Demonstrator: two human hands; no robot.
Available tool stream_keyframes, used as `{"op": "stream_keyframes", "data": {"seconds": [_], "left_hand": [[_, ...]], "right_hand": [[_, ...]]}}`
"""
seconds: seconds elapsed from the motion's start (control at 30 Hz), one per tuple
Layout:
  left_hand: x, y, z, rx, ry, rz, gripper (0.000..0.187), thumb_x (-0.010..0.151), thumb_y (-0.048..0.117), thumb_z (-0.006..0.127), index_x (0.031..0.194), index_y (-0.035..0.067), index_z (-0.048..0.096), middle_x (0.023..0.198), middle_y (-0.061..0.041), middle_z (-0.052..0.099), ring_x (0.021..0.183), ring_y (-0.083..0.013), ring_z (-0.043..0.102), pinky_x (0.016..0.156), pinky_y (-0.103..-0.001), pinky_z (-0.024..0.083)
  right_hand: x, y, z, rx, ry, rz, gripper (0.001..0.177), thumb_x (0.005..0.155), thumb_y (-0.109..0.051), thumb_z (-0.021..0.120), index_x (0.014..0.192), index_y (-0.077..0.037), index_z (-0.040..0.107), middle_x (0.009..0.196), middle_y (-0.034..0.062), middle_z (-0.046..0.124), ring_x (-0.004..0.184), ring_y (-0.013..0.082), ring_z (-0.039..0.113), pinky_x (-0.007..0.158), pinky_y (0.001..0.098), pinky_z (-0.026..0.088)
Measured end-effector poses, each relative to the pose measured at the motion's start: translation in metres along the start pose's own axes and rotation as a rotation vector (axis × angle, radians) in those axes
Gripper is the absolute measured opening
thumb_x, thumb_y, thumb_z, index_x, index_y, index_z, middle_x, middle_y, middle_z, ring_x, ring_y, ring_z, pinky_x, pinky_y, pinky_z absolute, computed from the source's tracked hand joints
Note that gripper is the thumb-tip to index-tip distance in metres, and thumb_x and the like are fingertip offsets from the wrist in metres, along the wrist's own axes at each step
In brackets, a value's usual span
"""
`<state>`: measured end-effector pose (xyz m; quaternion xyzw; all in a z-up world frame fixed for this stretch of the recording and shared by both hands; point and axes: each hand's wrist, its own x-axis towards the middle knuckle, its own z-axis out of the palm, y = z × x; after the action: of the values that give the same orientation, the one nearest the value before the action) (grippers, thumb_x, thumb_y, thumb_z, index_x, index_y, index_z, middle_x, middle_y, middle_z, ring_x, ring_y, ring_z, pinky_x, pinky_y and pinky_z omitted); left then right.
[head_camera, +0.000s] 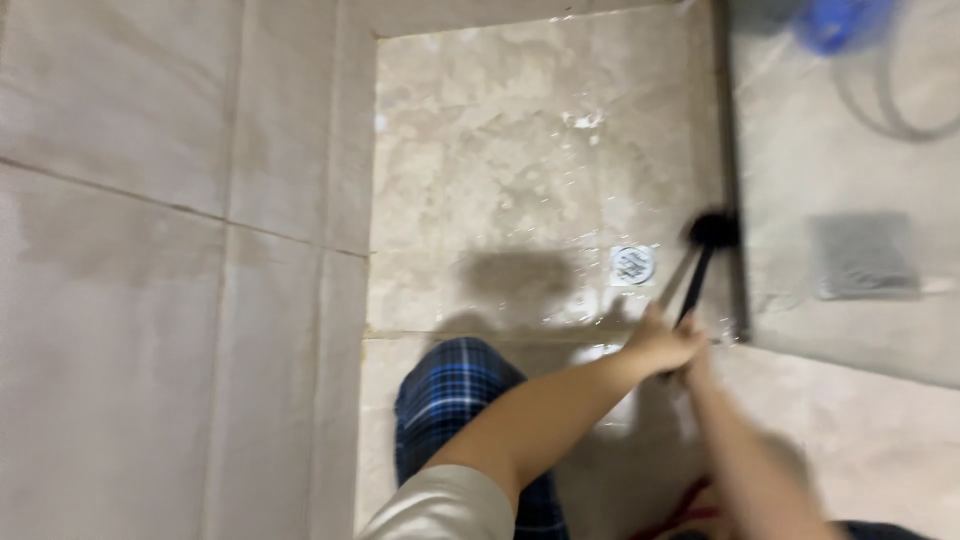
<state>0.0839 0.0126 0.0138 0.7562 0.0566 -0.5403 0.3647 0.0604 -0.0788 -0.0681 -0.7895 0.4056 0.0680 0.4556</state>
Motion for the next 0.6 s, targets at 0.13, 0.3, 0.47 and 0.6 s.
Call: {"op": "stream_keyframes", "data": {"seconds": [0.13,0.3,0.47,0.6], "left_hand": [[-0.042,0.055,-0.090,-0.340,0.017,0.239,0.106,0.073,0.040,0.067,0.153,-0.010,0.017,0.118,-0.032,0.068,0.108,-0.0402,0.070,0.087,-0.044,0.056],[-0.121,0.062,-0.176,0.000,0.195,0.362,0.100,0.087,0.043,0.069,0.158,-0.007,0.021,0.143,-0.038,0.049,0.124,-0.0463,0.060,0.103,-0.047,0.048],[-0.151,0.069,-0.211,0.114,0.278,0.323,0.096,0.087,0.041,0.067,0.160,-0.002,0.022,0.135,-0.033,0.057,0.117,-0.0457,0.063,0.096,-0.050,0.050],[-0.161,0.063,-0.225,0.156,0.302,0.328,0.093,0.088,0.039,0.066,0.160,0.000,0.022,0.128,-0.032,0.061,0.109,-0.0460,0.066,0.092,-0.051,0.053]], "right_hand": [[0.012,-0.020,0.020,0.036,-0.021,0.016,0.040,0.110,-0.035,0.051,0.125,0.000,0.062,0.093,0.0195,0.065,0.084,0.0349,0.062,0.073,0.0456,0.053],[-0.122,-0.018,0.121,-0.171,-0.391,0.087,0.044,0.110,-0.039,0.049,0.125,-0.001,0.063,0.089,0.0187,0.064,0.080,0.0349,0.061,0.070,0.0458,0.052],[-0.213,-0.020,0.196,-0.291,-0.708,0.063,0.048,0.109,-0.043,0.046,0.125,-0.002,0.064,0.085,0.0179,0.062,0.076,0.0348,0.060,0.068,0.0460,0.051],[-0.232,-0.015,0.185,-0.379,-0.782,0.112,0.051,0.109,-0.047,0.045,0.125,-0.003,0.064,0.081,0.0173,0.061,0.072,0.0348,0.060,0.065,0.0462,0.050]]}}
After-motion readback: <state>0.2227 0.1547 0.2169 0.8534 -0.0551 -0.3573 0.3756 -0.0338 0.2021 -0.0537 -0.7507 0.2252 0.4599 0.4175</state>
